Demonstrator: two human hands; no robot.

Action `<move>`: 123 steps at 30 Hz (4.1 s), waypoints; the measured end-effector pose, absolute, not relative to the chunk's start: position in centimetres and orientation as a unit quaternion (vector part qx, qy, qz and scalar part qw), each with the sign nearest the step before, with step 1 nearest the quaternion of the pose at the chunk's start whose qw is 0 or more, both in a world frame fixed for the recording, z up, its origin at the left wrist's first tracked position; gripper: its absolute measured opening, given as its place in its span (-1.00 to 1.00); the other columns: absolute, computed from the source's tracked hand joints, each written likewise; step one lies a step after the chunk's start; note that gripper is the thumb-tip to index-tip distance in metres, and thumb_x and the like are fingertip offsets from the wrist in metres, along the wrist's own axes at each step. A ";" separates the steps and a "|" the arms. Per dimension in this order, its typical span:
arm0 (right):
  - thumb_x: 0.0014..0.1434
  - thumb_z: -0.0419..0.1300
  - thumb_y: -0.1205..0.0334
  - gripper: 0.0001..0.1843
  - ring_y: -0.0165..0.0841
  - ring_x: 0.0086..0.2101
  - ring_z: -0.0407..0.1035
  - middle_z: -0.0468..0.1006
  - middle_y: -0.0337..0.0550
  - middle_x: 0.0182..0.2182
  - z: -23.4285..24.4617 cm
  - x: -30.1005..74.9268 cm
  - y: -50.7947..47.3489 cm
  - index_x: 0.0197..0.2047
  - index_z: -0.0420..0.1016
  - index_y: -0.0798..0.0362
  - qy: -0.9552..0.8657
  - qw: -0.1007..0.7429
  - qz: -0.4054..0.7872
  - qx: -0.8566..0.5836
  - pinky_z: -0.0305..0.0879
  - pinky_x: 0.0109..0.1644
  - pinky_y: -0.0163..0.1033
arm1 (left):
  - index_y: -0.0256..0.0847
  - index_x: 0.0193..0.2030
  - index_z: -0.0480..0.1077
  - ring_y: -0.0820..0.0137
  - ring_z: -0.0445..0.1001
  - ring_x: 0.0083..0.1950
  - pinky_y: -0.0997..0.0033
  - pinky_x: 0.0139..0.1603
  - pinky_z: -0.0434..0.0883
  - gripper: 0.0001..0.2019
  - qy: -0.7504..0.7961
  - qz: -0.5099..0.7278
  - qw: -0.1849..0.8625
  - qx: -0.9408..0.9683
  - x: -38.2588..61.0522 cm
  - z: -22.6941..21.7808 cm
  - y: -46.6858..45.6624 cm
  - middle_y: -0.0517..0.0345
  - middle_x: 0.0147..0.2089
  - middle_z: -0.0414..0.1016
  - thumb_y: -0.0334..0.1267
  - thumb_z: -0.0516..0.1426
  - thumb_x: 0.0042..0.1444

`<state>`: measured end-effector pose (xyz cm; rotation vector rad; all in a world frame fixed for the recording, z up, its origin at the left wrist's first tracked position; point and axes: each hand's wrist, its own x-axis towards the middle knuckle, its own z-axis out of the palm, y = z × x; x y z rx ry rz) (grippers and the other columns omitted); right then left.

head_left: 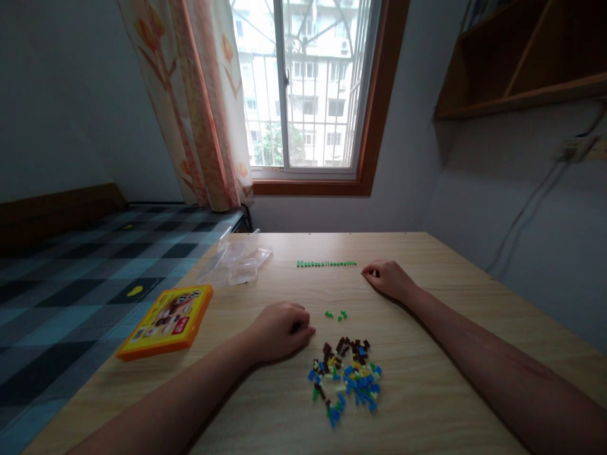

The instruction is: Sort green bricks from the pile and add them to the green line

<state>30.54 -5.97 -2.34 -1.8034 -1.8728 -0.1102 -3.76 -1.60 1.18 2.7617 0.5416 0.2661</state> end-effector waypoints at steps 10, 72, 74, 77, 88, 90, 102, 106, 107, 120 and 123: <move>0.28 0.09 0.34 -0.71 -0.26 -0.10 0.43 0.59 0.02 -0.14 -3.4 30.3 -4.6 -0.09 0.65 0.12 -0.670 0.249 -0.072 -0.696 0.29 0.08 -0.21 | -0.22 -0.56 0.23 0.48 0.28 -0.45 0.47 -0.39 0.13 -0.72 0.199 0.096 0.164 0.961 -3.7 1.4 -1.8 0.22 -0.49 0.37 -0.25 0.13 0.14; 0.14 0.27 0.15 -0.79 -0.46 -0.47 0.30 0.50 -0.19 -0.50 -1.1 25.7 -6.8 -0.31 0.65 0.13 -0.761 0.295 0.221 -0.533 0.19 -0.38 -0.37 | -0.23 -0.55 0.26 0.48 0.28 -0.45 0.47 -0.39 0.13 -0.72 0.194 0.092 0.158 0.964 -3.7 1.4 -1.8 0.23 -0.49 0.36 -0.23 0.14 0.16; 0.11 0.32 0.14 -0.78 -0.46 -0.45 0.29 0.50 -0.18 -0.49 -0.9 25.3 -6.9 -0.32 0.66 0.14 -0.765 0.296 0.254 -0.513 0.18 -0.38 -0.37 | -0.23 -0.55 0.26 0.48 0.29 -0.45 0.47 -0.38 0.14 -0.72 0.193 0.094 0.158 0.964 -3.7 1.4 -1.8 0.23 -0.49 0.36 -0.24 0.14 0.15; 0.10 0.34 0.11 -0.75 -0.45 -0.42 0.31 0.51 -0.12 -0.45 -0.9 25.2 -6.9 -0.31 0.69 0.15 -0.774 0.302 0.276 -0.483 0.18 -0.37 -0.37 | -0.23 -0.54 0.27 0.47 0.30 -0.43 0.47 -0.38 0.14 -0.73 0.194 0.095 0.159 0.963 -3.7 1.4 -1.8 0.22 -0.48 0.38 -0.24 0.14 0.16; 0.17 0.29 0.02 -0.64 -0.44 -0.42 0.36 0.55 -0.07 -0.41 -0.3 25.2 -7.2 -0.21 0.70 0.17 -0.795 0.247 0.310 -0.459 0.21 -0.36 -0.37 | -0.22 -0.54 0.28 0.47 0.31 -0.44 0.46 -0.39 0.14 -0.73 0.193 0.090 0.153 0.965 -3.7 1.3 -1.7 0.23 -0.48 0.38 -0.24 0.14 0.17; 0.20 0.26 0.05 -0.66 -0.44 -0.42 0.36 0.54 -0.07 -0.42 -0.1 25.1 -7.3 -0.21 0.70 0.17 -0.804 0.245 0.290 -0.458 0.22 -0.35 -0.37 | -0.22 -0.54 0.29 0.47 0.31 -0.44 0.46 -0.39 0.14 -0.73 0.192 0.092 0.153 0.965 -3.7 1.3 -1.7 0.23 -0.47 0.39 -0.23 0.14 0.17; 0.22 0.17 0.16 -0.73 -0.39 -0.36 0.42 0.60 -0.10 -0.31 -1.4 32.5 -6.3 -0.20 0.69 0.05 -0.749 0.235 0.057 -0.617 0.31 -0.24 -0.31 | -0.22 -0.55 0.23 0.47 0.31 -0.44 0.47 -0.39 0.14 -0.71 0.189 0.087 0.157 0.965 -3.7 1.2 -1.7 0.23 -0.49 0.38 -0.23 0.13 0.16; 0.32 0.08 0.08 -0.63 -0.27 -0.12 0.46 0.59 -0.02 -0.10 -2.5 34.2 -5.9 -0.05 0.66 0.02 -0.745 0.249 -0.022 -0.619 0.34 0.04 -0.19 | -0.22 -0.55 0.23 0.47 0.31 -0.44 0.46 -0.38 0.14 -0.71 0.189 0.089 0.157 0.965 -3.7 1.3 -1.7 0.22 -0.48 0.38 -0.23 0.13 0.17; 0.34 0.06 0.06 -0.62 -0.24 -0.08 0.45 0.58 -0.01 -0.07 -2.8 34.5 -5.7 -0.03 0.65 0.01 -0.744 0.249 -0.032 -0.618 0.33 0.09 -0.17 | -0.22 -0.55 0.24 0.47 0.31 -0.44 0.46 -0.38 0.14 -0.71 0.190 0.089 0.158 0.965 -3.7 1.4 -1.8 0.22 -0.47 0.39 -0.23 0.13 0.16; 0.37 0.00 0.13 -0.57 -0.19 0.18 0.32 0.41 0.02 0.20 -4.3 35.2 -4.4 0.20 0.50 -0.02 -0.726 0.248 -0.076 -0.637 0.24 0.30 -0.05 | -0.22 -0.56 0.23 0.47 0.29 -0.44 0.46 -0.39 0.14 -0.72 0.198 0.087 0.159 0.963 -3.6 1.5 -1.8 0.22 -0.48 0.37 -0.25 0.13 0.15; 0.38 -0.01 0.09 -0.57 -0.18 0.17 0.33 0.42 0.05 0.19 -4.4 34.9 -4.5 0.13 0.56 0.01 -0.725 0.244 -0.077 -0.639 0.26 0.29 -0.04 | -0.22 -0.56 0.23 0.47 0.29 -0.44 0.46 -0.38 0.14 -0.72 0.198 0.089 0.160 0.963 -3.7 1.6 -1.9 0.22 -0.49 0.36 -0.25 0.13 0.14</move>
